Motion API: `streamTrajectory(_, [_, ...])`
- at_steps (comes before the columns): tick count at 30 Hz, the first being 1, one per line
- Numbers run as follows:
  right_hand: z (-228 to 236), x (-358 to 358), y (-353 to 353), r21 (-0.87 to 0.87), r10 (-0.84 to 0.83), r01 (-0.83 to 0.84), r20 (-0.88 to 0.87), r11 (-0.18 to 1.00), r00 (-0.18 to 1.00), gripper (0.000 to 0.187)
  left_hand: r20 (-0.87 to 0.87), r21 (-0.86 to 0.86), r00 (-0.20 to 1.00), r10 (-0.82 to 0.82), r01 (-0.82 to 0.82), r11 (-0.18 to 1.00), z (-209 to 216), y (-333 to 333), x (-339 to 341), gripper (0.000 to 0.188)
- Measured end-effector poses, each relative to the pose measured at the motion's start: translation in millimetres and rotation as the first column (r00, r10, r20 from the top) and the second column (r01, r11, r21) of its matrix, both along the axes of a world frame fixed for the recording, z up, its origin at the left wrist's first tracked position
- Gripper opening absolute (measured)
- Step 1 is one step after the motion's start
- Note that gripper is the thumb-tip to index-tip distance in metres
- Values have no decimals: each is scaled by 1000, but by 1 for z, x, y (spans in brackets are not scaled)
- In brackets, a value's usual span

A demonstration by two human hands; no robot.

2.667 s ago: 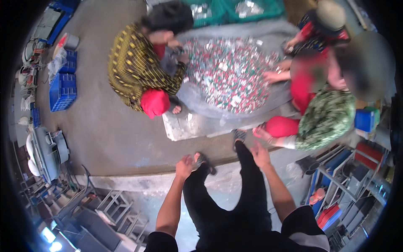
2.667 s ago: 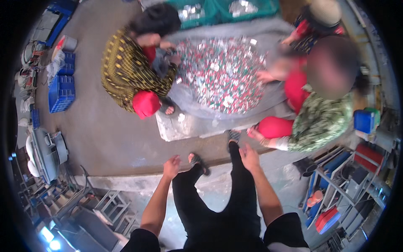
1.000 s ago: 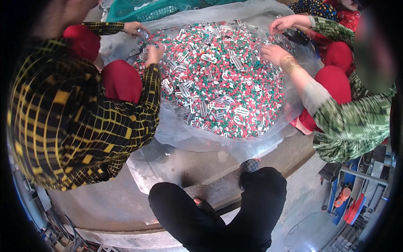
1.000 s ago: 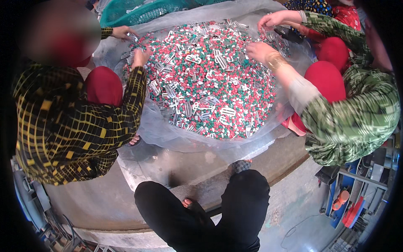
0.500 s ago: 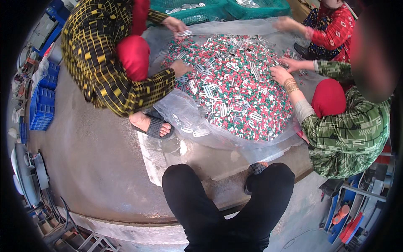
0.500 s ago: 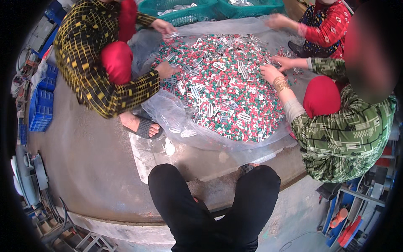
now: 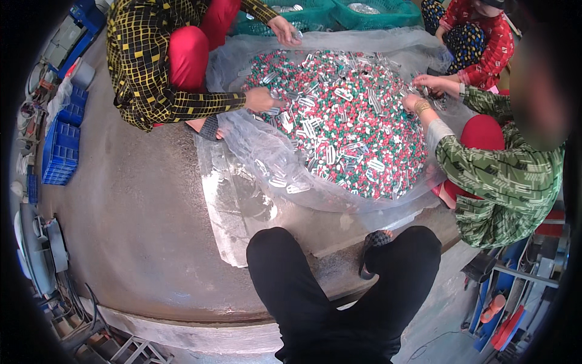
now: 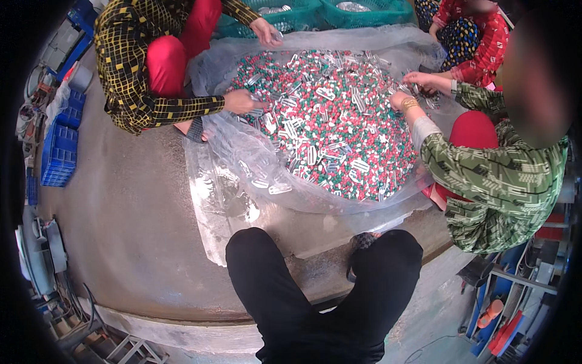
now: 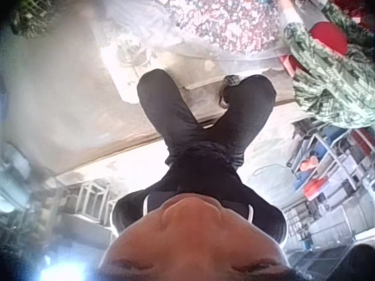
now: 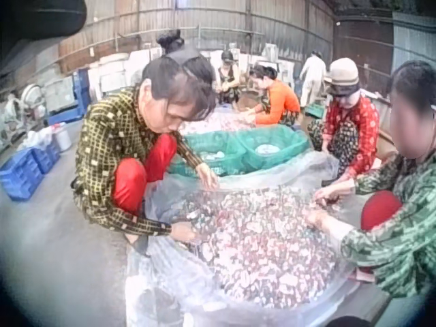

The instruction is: The person sits on the floor and assembles small hair clips by hand, snapping together white plastic frames with red and green components. They repeatedly pick up parts from a large pile, join them, and place the finished clips back onto the pile.

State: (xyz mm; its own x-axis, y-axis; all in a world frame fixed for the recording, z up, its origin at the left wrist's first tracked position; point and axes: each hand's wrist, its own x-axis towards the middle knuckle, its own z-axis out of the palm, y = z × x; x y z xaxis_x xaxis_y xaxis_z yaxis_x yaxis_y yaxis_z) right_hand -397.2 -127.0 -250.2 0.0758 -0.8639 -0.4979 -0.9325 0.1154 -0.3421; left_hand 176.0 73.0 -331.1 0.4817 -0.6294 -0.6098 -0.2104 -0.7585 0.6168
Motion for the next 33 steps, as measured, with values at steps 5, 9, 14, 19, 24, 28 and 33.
streamTrajectory(5, [15,-127,269,754,174,142,-322,641,931,19,-187,373,982,-23,92,923,-31,128,-29,33])
streamTrajectory(9, [54,-144,237,891,527,1,-269,453,806,20,-482,594,806,-343,588,549,4,118,-3,30])
streamTrajectory(14, [23,69,-79,-411,-42,33,-13,911,999,40,202,36,788,-582,588,808,104,-157,-12,21])
streamTrajectory(19, [-22,184,-166,-219,325,-266,308,939,894,35,459,-393,525,-716,843,366,62,-258,-86,39])
streamTrajectory(24, [-60,214,-187,-382,598,-472,357,795,717,28,433,-33,194,-880,979,199,3,-202,-107,55])
streamTrajectory(28, [-102,193,-180,-435,735,-614,197,659,648,32,1,148,208,-978,967,205,30,-209,-105,56])
streamTrajectory(33, [-121,176,-148,-304,764,-723,28,621,644,42,308,72,285,-908,944,321,61,-277,-161,37])
